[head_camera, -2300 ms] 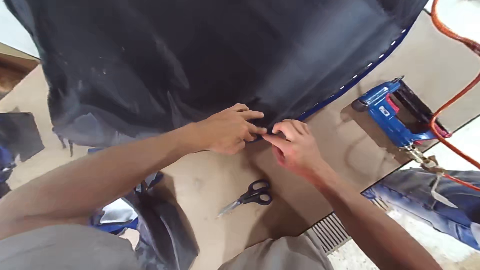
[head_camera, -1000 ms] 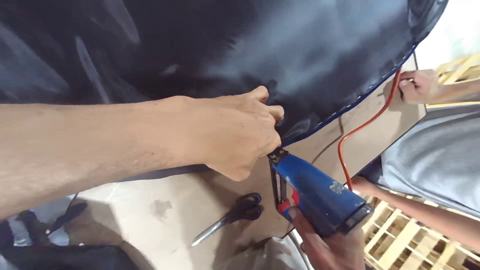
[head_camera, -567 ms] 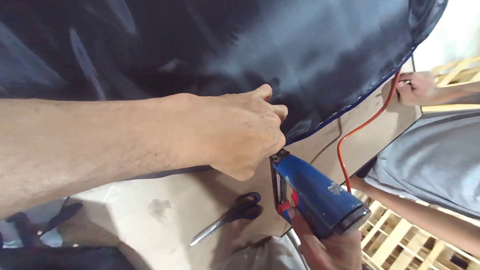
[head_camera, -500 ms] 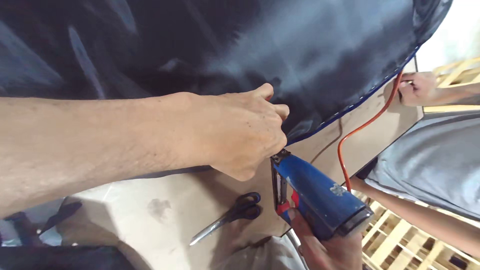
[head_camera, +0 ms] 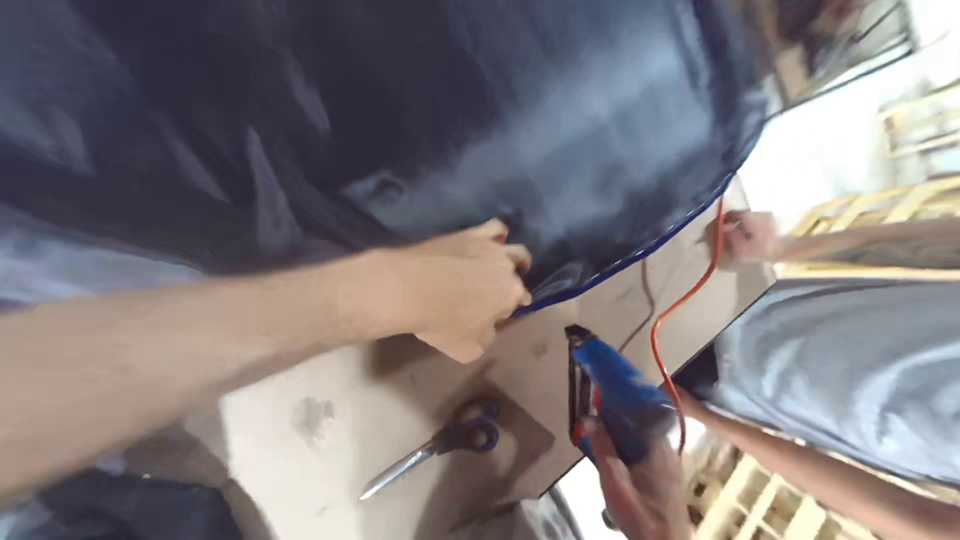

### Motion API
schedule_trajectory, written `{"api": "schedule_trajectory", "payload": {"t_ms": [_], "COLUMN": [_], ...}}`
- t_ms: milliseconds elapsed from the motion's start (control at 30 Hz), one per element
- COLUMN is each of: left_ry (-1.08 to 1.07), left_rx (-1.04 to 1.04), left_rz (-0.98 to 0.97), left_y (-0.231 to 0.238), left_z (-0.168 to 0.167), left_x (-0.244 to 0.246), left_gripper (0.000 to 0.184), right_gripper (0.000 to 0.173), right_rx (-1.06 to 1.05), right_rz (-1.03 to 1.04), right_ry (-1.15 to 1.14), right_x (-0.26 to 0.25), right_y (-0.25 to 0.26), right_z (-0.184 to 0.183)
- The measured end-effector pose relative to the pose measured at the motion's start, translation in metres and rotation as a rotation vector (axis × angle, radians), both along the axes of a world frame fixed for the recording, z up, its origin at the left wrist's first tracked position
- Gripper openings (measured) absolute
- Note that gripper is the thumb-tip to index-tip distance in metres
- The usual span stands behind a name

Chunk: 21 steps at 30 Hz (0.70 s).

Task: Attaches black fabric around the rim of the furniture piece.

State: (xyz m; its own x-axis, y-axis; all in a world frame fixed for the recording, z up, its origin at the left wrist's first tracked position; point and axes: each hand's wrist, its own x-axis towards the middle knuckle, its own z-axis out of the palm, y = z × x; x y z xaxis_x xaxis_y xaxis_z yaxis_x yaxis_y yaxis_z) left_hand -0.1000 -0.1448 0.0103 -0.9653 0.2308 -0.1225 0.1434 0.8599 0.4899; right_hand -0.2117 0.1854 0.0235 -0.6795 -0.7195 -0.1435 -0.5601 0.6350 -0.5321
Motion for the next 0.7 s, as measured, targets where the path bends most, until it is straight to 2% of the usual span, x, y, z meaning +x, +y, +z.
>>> {"api": "schedule_trajectory", "payload": {"t_ms": [33,100,167,233,333,400,467,567,633,700], "left_ry": [0.043,0.198,0.373,0.456,0.477,0.458,0.401,0.323,0.266,0.236], "left_rx": [0.015,0.056,0.049,0.063,0.092,0.112,0.124,0.072,0.004,-0.068], "left_rz": [0.048,0.221,0.489,0.744,0.976,1.011,1.019,1.055,1.065,1.063], "left_y": [0.005,0.021,0.052,0.084,0.118,0.134,0.146,0.143,0.14,0.138], "left_z": [0.001,0.005,0.004,0.001,-0.009,-0.02,-0.027,-0.029,-0.033,-0.036], "left_x": [0.006,0.026,0.048,0.061,0.048,0.025,0.001,-0.032,-0.046,-0.058], "left_gripper": [0.028,0.033,0.035,0.032,0.028,0.028,0.03,0.031,0.032,0.032], "right_gripper": [0.057,0.064,0.064,0.063,0.055,0.035,0.023,0.024,0.026,0.028], "right_rx": [0.056,0.064,0.071,0.1,0.165,0.105,-0.089,-0.345,-0.404,-0.351], "right_rz": [0.04,0.127,0.222,0.265,0.351,0.445,0.503,0.612,0.739,0.87], "right_ry": [0.056,0.115,0.116,0.096,0.131,0.179,0.239,0.342,0.353,0.329], "right_x": [-0.011,-0.03,-0.037,-0.035,-0.041,-0.054,-0.074,-0.12,-0.146,-0.164], "right_y": [0.005,0.015,0.031,0.046,0.044,0.038,0.021,-0.045,-0.089,-0.121], "right_z": [-0.006,-0.031,-0.06,-0.086,-0.088,-0.065,-0.044,-0.038,-0.045,-0.046]}}
